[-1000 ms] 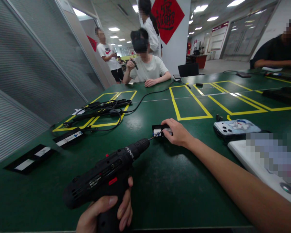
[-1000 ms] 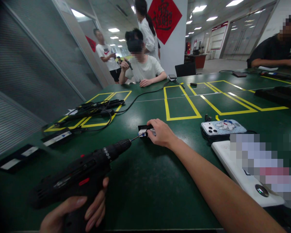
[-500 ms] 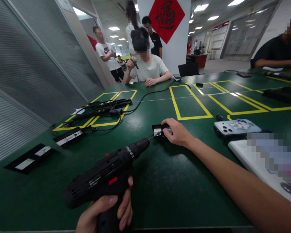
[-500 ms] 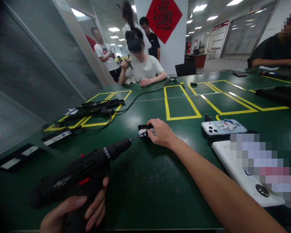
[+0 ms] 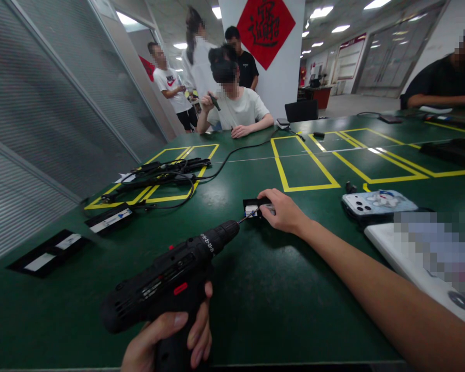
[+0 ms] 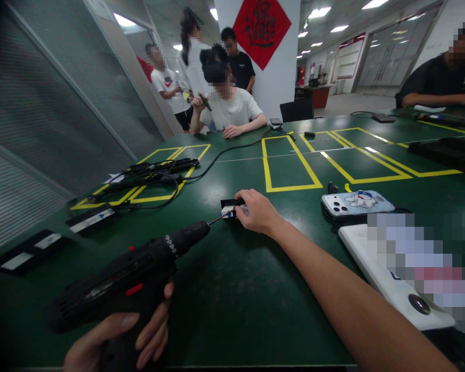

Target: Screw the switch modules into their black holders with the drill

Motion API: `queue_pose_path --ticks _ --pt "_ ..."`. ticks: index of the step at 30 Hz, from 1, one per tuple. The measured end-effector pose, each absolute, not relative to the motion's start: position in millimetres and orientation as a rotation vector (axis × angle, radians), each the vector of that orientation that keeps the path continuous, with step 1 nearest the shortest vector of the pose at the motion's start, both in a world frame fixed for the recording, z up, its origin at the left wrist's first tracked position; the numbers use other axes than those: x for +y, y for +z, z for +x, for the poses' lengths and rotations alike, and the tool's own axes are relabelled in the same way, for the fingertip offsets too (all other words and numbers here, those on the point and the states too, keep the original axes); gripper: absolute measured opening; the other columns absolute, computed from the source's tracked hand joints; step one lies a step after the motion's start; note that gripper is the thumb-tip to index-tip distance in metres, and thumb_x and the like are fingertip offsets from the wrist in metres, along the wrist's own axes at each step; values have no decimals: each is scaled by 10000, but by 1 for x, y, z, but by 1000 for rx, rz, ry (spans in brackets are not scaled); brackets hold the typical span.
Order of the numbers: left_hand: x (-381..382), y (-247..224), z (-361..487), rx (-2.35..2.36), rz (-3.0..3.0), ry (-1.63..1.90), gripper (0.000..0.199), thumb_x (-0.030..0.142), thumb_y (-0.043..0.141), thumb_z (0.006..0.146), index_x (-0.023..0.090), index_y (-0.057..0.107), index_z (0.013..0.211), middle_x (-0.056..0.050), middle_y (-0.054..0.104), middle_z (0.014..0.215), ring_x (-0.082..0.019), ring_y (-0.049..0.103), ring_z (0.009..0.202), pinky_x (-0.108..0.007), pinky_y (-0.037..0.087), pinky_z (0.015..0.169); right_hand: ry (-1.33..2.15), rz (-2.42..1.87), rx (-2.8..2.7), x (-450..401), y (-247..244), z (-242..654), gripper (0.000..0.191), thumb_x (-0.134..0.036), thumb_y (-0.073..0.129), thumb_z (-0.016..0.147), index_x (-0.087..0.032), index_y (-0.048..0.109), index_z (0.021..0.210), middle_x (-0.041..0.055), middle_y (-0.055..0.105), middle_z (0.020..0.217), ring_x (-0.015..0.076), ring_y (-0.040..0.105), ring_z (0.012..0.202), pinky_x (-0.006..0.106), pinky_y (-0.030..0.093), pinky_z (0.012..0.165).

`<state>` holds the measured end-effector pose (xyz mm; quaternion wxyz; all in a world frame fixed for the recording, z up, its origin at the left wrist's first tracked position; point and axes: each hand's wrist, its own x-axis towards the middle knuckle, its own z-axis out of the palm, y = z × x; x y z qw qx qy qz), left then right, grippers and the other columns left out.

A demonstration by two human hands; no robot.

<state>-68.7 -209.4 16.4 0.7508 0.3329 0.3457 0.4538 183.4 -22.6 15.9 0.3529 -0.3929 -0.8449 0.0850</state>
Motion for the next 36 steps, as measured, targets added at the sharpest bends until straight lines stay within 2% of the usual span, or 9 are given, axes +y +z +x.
queue_pose_path --ticks 25,36 --pt "-209 18 -68 751 748 983 340 311 472 775 137 488 1067 6 502 565 -147 522 435 -332 438 523 202 -1019 -2162 -21 14 183 207 -261 541 869 -157 555 1048 44 593 977 190 575 891 399 465 801" --pt "-210 14 -73 673 792 1019 395 314 475 764 134 465 1116 7 492 557 -148 521 426 -328 443 505 204 -1009 -2157 -20 13 183 219 -275 552 870 -154 565 1052 47 602 987 193 586 898 407 479 795"
